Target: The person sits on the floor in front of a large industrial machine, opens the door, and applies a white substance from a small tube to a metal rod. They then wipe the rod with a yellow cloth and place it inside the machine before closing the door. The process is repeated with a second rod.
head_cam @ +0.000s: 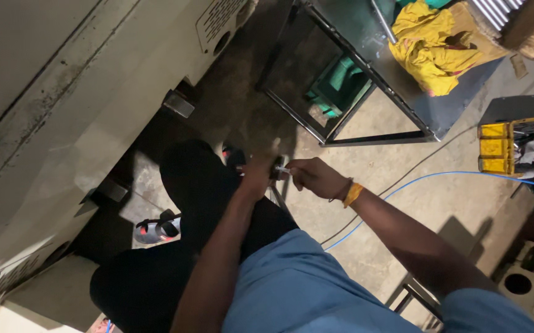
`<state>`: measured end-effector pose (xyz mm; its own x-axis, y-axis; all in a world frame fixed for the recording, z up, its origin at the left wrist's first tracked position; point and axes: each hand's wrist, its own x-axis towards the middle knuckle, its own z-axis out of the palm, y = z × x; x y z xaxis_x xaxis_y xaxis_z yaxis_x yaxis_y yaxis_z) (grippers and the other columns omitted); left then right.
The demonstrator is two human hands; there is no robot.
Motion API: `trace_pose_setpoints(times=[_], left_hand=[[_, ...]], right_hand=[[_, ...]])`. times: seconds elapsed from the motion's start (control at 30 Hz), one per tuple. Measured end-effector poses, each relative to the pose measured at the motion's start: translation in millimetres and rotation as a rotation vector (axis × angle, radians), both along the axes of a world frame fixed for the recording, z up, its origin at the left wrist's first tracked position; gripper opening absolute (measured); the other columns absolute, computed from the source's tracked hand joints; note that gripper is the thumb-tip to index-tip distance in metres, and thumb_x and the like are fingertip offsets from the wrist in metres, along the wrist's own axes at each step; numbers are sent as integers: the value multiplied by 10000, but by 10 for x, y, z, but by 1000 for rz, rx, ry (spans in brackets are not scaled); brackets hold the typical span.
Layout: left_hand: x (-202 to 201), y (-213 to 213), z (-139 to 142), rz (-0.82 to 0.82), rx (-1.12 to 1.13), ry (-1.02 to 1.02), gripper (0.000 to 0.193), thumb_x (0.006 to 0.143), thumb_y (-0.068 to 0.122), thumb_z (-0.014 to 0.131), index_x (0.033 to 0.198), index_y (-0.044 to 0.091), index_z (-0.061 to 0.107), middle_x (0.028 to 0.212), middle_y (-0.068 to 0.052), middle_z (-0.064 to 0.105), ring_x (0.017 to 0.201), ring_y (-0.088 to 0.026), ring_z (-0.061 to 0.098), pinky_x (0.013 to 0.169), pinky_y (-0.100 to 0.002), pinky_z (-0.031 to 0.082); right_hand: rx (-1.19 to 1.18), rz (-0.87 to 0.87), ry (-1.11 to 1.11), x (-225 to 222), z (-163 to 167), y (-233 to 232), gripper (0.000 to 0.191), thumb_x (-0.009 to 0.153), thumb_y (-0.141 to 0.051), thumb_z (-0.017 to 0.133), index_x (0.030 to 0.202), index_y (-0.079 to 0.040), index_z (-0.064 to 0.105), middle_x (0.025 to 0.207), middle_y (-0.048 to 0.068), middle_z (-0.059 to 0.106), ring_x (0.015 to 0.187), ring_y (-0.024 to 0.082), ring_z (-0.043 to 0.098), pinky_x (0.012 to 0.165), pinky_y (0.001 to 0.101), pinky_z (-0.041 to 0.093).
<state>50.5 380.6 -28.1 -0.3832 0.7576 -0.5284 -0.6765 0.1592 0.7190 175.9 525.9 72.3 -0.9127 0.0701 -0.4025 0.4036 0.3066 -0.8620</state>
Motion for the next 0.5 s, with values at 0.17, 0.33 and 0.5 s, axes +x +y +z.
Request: trace_pose_setpoints(times=[0.17,0.33,0.5], left_hand=[[-22,14,131,-46,-52,104,521,1024,582,409,1144,132,643,923,-66,637,740,-128,625,619,-258,540],[-147,99,-111,279,-221,-269,402,1012,495,597,1023,94,625,812,-33,536,640,-128,508,544,-300,460],[-170,105,-311,400,-3,-335,356,1026,452,689,947,115,604,721,0,542,575,-123,498,501,-278,375]], right_hand=[[75,-165,60,43,-217,-63,297,1051,-234,593,905,4,695,655,54,594,616,127,548,592,314,465],[341,-538,179,-61,-434,92,315,1068,-271,626,859,-35,613,660,40,559,601,131,522,573,337,430],[887,-604,202,-619,7,1177,397,843,-327,846,886,-13,607,868,190,646,826,365,623,700,461,465]])
